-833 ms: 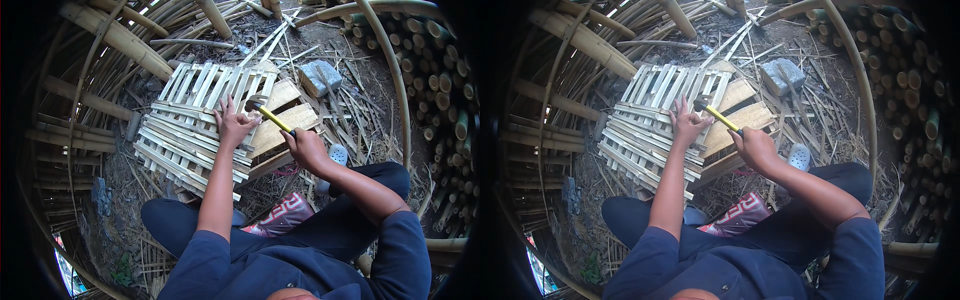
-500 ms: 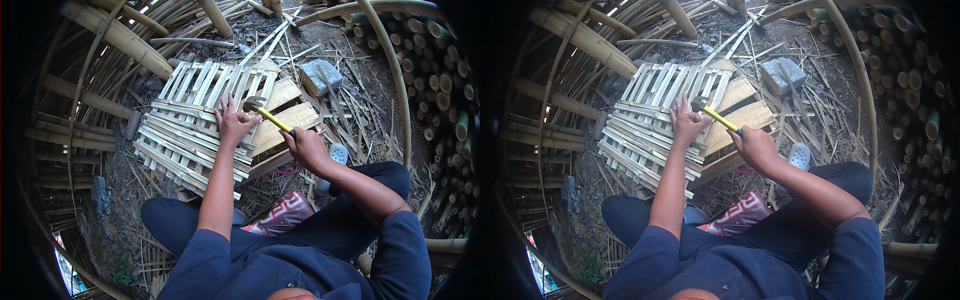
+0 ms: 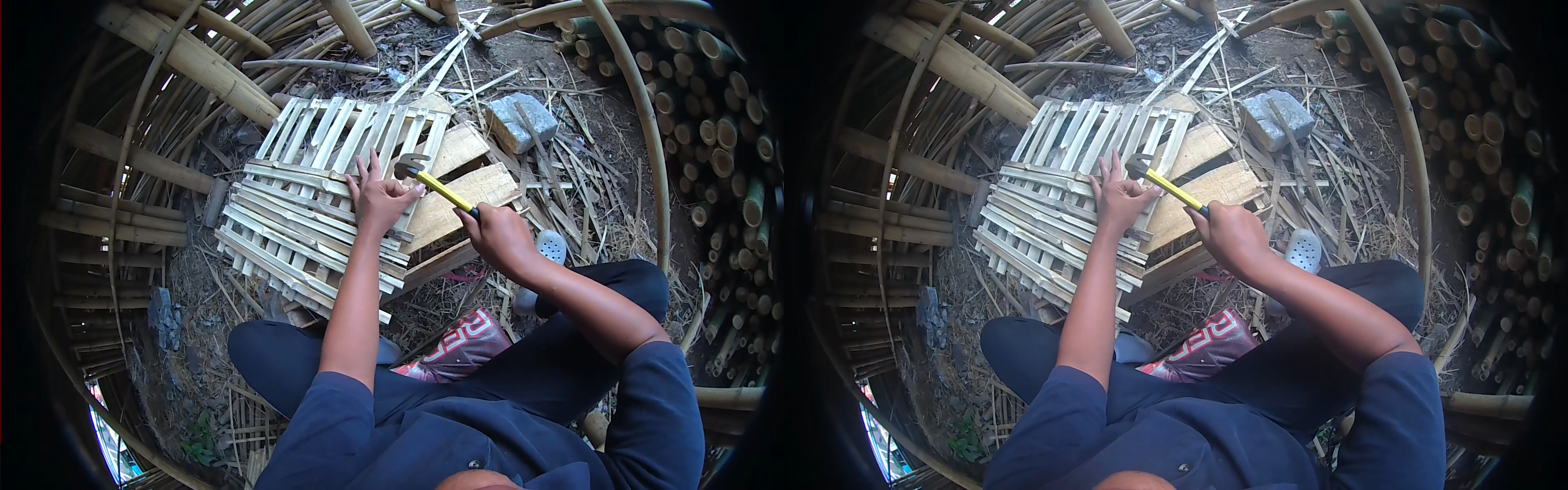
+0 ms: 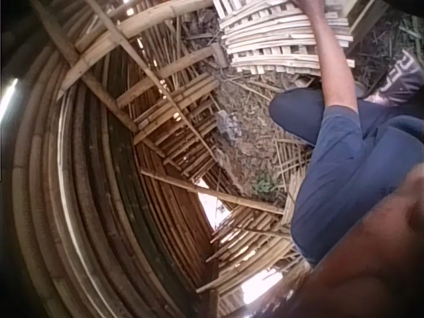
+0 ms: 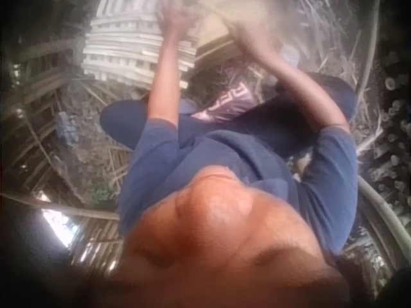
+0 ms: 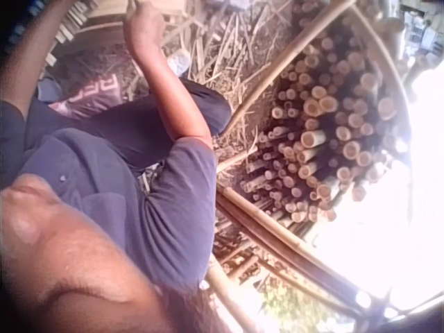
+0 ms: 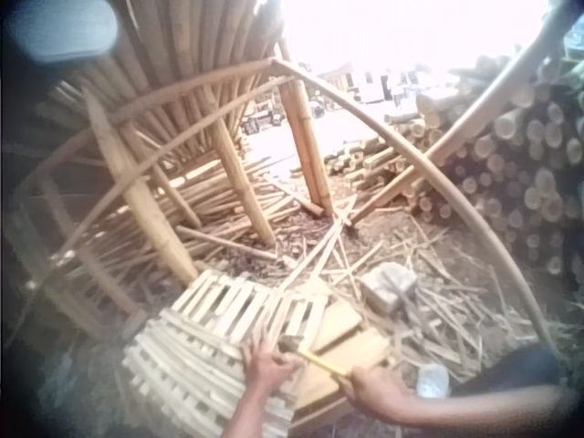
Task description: The person hammers thin bamboo slats onto a wooden crate frame and then uses a small knife to split and trim long bamboo poles.
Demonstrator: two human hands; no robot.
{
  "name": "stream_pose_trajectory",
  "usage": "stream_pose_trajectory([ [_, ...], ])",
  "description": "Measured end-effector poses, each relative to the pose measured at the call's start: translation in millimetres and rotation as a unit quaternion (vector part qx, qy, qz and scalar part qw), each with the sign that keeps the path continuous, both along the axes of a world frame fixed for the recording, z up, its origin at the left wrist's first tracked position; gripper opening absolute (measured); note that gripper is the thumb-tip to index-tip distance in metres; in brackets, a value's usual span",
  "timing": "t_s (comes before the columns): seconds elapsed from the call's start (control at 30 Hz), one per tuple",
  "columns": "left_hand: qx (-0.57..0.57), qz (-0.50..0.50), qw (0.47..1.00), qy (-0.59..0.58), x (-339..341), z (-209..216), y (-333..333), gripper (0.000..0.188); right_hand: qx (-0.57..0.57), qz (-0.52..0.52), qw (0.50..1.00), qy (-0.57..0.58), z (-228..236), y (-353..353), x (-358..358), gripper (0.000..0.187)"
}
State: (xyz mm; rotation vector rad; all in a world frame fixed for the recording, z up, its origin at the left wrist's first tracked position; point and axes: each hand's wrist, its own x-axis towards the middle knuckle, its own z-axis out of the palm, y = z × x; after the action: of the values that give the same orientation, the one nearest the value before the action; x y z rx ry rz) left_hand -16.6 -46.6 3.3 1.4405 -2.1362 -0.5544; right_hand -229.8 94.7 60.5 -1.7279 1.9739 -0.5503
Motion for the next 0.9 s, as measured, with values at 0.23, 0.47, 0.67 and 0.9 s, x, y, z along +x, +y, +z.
stream_pose_trajectory([
  [0.23, -0.006, 0.004, 1.0, -0.011, 2.6, -7.1, -1.4, 0.039, 0.0, 0.003, 1.0, -0.002, 6.0, 1.1, 1.7, 0.05],
  [0.47, -0.01, 0.003, 1.0, -0.004, 2.0, -6.2, -1.6, 0.042, -0.015, -0.011, 0.999, -0.027, 10.6, 3.6, 2.6, 0.051],
  [0.67, -0.006, 0.001, 1.0, -0.005, 2.3, -2.9, -1.0, 0.042, -0.037, -0.022, 0.998, -0.036, 7.5, 1.4, 2.1, 0.053],
  [0.9, -0.009, -0.002, 1.0, -0.002, 3.3, -5.4, -0.8, 0.043, 0.008, -0.013, 0.999, -0.05, 14.4, 1.7, 1.6, 0.054],
])
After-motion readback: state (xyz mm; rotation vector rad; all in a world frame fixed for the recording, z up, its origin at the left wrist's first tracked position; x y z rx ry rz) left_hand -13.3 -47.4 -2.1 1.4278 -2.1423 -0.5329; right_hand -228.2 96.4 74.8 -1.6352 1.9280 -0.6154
